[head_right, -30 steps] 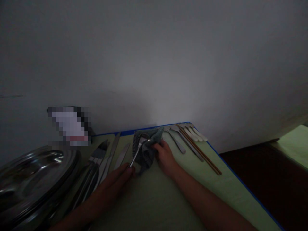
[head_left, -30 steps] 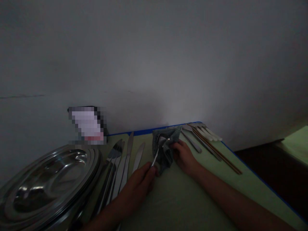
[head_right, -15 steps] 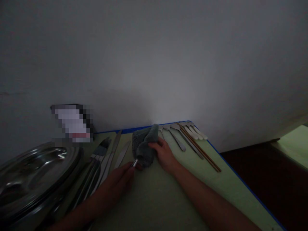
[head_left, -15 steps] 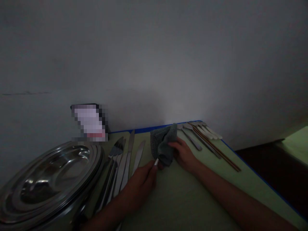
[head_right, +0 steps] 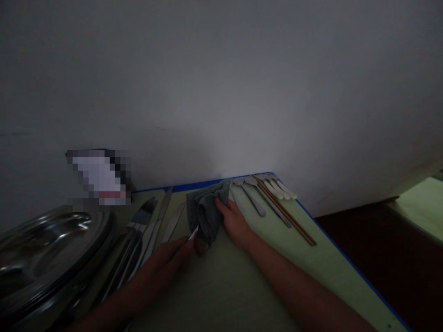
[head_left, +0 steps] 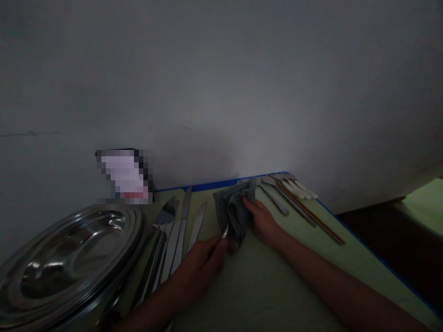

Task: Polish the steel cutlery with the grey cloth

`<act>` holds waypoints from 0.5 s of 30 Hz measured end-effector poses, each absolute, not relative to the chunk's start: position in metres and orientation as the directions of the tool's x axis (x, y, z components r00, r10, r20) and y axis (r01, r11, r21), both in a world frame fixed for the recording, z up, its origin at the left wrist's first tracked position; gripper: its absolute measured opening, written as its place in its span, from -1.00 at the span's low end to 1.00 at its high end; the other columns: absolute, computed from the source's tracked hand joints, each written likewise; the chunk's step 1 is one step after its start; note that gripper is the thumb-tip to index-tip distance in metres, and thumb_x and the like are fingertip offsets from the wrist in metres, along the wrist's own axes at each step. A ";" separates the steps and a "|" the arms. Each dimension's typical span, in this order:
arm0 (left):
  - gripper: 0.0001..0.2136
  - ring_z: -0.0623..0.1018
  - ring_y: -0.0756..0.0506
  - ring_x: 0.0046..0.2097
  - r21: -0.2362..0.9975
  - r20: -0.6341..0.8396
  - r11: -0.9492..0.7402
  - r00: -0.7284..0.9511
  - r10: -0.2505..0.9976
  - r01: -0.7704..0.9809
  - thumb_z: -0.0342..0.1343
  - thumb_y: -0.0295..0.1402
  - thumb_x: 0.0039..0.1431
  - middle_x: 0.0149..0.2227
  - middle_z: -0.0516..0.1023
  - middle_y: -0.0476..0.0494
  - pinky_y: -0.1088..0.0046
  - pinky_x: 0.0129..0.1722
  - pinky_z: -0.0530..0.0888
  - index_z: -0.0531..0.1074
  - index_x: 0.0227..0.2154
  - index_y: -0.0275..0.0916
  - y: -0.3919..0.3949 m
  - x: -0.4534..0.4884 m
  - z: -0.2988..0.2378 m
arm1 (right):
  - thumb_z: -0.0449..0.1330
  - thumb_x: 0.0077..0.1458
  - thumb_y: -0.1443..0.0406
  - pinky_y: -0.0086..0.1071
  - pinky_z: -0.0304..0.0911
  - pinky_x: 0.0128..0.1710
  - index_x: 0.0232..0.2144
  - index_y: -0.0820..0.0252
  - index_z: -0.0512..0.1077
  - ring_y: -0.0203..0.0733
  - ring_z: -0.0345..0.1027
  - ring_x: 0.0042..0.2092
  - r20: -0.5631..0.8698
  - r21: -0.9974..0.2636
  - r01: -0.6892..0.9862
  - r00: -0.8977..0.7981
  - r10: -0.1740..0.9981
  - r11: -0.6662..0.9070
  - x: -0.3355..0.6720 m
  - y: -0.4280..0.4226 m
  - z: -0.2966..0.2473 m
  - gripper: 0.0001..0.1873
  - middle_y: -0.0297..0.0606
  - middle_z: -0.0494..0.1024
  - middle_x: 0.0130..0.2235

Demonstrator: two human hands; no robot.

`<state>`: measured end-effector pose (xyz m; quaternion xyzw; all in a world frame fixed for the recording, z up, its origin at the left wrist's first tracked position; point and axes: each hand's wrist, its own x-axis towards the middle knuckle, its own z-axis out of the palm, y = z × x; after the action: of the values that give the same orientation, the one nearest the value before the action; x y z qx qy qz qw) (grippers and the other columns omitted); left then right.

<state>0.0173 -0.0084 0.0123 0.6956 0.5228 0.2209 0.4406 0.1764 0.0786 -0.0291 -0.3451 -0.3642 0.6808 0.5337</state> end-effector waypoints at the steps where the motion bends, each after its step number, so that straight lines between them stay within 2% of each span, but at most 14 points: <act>1: -0.62 0.31 -0.02 -0.48 0.839 -0.159 -0.066 0.360 0.919 0.540 -0.25 -0.16 0.26 -0.57 0.27 0.04 0.52 -0.47 0.23 0.41 -0.39 -0.25 -0.009 0.018 0.013 | 0.22 -0.14 0.13 -0.22 0.24 -0.10 -0.45 0.10 0.45 -0.12 0.40 -0.14 -0.107 -0.844 -0.502 -0.190 0.976 -0.190 0.177 0.080 -0.029 -0.79 -0.34 0.57 -0.35; 4: -0.62 0.30 -0.02 -0.48 0.841 -0.157 -0.064 0.356 0.921 0.538 -0.24 -0.17 0.25 -0.59 0.23 0.06 0.51 -0.46 0.22 0.33 -0.55 -0.24 -0.010 0.019 0.015 | 0.16 -0.18 0.14 -0.18 0.24 -0.10 -0.52 0.09 0.42 -0.07 0.38 -0.10 -0.124 -0.818 -0.532 -0.208 0.970 -0.219 0.178 0.081 -0.024 -0.83 -0.32 0.56 -0.40; 6: -0.63 0.28 -0.01 -0.50 0.863 -0.151 -0.038 0.330 0.932 0.503 -0.23 -0.18 0.25 -0.60 0.21 0.07 0.51 -0.48 0.21 0.26 -0.57 -0.23 -0.010 0.019 0.014 | 0.10 -0.19 0.15 -0.18 0.24 -0.09 -0.55 0.09 0.41 -0.06 0.37 -0.08 -0.111 -0.808 -0.547 -0.221 0.969 -0.218 0.180 0.081 -0.019 -0.82 -0.30 0.56 -0.42; 11: -0.65 0.22 0.01 -0.53 0.927 -0.113 0.022 0.222 0.968 0.376 -0.23 -0.13 0.24 -0.61 0.16 0.09 0.54 -0.55 0.17 0.28 -0.51 -0.22 -0.009 0.018 0.008 | 0.02 -0.25 0.19 -0.19 0.26 -0.12 -0.58 0.07 0.37 -0.04 0.37 -0.09 -0.131 -0.761 -0.611 -0.180 0.975 -0.216 0.181 0.080 -0.010 -0.83 -0.31 0.55 -0.44; 15: -0.65 0.15 0.04 -0.59 0.969 -0.068 0.044 0.093 0.993 0.243 -0.22 -0.09 0.22 -0.64 0.10 0.12 0.57 -0.61 0.15 0.27 -0.47 -0.22 -0.007 0.019 0.005 | 0.04 -0.25 0.25 -0.20 0.22 -0.06 -0.50 0.10 0.42 -0.05 0.34 -0.06 -0.125 -0.831 -0.513 -0.205 0.971 -0.215 0.179 0.079 -0.015 -0.79 -0.31 0.56 -0.34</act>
<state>0.0189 -0.0072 0.0048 0.5671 0.5449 0.3957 0.4743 0.1789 0.0794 -0.0148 -0.3422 -0.3346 0.7002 0.5298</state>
